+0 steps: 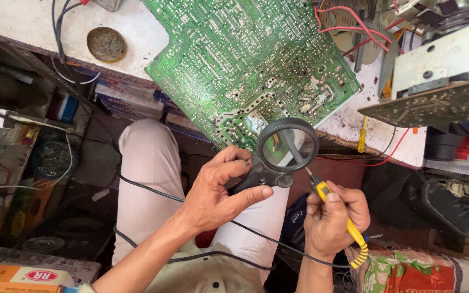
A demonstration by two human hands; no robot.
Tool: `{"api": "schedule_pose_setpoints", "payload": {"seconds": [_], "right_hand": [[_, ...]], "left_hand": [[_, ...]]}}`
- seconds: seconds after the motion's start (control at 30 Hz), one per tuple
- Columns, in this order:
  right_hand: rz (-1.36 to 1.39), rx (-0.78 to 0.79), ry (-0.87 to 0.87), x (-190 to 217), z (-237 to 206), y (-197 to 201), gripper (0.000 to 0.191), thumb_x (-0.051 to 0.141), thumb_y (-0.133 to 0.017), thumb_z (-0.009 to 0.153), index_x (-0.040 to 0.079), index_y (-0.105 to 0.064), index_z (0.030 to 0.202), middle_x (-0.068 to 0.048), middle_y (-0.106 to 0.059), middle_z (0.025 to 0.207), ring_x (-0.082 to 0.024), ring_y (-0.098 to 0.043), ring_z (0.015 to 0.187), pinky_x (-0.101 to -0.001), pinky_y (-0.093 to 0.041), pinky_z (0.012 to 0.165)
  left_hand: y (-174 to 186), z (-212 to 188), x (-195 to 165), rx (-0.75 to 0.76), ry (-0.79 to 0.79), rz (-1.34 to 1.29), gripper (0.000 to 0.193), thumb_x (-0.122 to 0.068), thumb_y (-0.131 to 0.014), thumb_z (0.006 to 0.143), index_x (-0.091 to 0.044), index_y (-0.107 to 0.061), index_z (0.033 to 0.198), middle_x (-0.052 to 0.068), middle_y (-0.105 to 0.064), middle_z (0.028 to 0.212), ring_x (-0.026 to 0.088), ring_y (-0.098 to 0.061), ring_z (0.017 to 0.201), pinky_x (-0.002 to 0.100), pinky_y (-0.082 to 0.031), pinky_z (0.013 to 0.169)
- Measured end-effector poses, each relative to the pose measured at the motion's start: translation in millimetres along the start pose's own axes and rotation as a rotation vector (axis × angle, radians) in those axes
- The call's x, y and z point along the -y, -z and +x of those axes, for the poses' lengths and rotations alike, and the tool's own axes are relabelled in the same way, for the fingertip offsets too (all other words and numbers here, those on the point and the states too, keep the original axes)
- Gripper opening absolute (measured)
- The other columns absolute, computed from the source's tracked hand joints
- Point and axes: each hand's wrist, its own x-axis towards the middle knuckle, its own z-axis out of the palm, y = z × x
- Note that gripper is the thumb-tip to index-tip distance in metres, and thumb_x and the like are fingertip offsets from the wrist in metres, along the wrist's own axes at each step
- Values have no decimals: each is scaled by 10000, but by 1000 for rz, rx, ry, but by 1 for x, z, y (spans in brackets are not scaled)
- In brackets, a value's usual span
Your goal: The person uses a magnifying glass to closely view a green circuit board while probing its surface with a yellow multimeter probe. The person adjusts the magnifier and probe positions to inspect different areas of the board.
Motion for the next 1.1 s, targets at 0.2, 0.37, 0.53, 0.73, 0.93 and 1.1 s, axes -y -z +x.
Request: {"api": "schedule_pose_setpoints", "payload": {"seconds": [0.2, 0.37, 0.53, 0.73, 0.93, 1.1], "right_hand": [[-6, 17, -17, 2, 0, -4, 111, 53, -577, 963, -45, -602, 1006, -174, -643, 783, -185, -583, 588, -255, -435, 492], [51, -8, -121, 3, 3, -7, 112, 98, -559, 971, -14, -566, 964, -163, -589, 712, -170, -471, 491, -259, -379, 449], [157, -54, -257, 5, 4, -9, 107, 134, -527, 978, 30, -541, 961, -160, -583, 706, -151, -416, 447, -248, -317, 400], [157, -80, -332, 8, 3, -11, 117, 145, -511, 990, 35, -545, 968, -148, -535, 641, -144, -386, 425, -252, -293, 391], [156, -69, -227, 9, 3, -12, 107, 133, -524, 984, 26, -536, 977, -147, -566, 710, -156, -427, 471, -250, -312, 409], [119, -32, -82, 14, 8, -10, 97, 89, -556, 995, -7, -545, 991, -168, -596, 787, -185, -503, 556, -281, -408, 505]], "left_hand": [[1, 0, 0, 7, 18, 3, 345, -293, -849, 833, 5, -683, 890, 100, -627, 981, 193, -605, 862, 321, -496, 753], [1, -1, 0, -1, -8, 1, 344, -293, -848, 840, 4, -682, 891, 100, -622, 978, 193, -605, 872, 322, -498, 763], [1, -1, -1, 1, -2, -7, 343, -289, -848, 839, 5, -675, 876, 100, -618, 975, 195, -599, 865, 324, -494, 753], [1, -2, -1, 4, 9, -2, 339, -286, -850, 836, 6, -681, 876, 102, -621, 970, 196, -601, 860, 323, -493, 751], [2, 0, -2, -4, -12, -7, 330, -282, -846, 844, 5, -695, 902, 99, -632, 995, 194, -613, 888, 320, -502, 776], [4, 3, -7, -14, 43, -35, 321, -273, -835, 837, 4, -722, 954, 90, -630, 1010, 162, -609, 874, 301, -492, 745]]}}
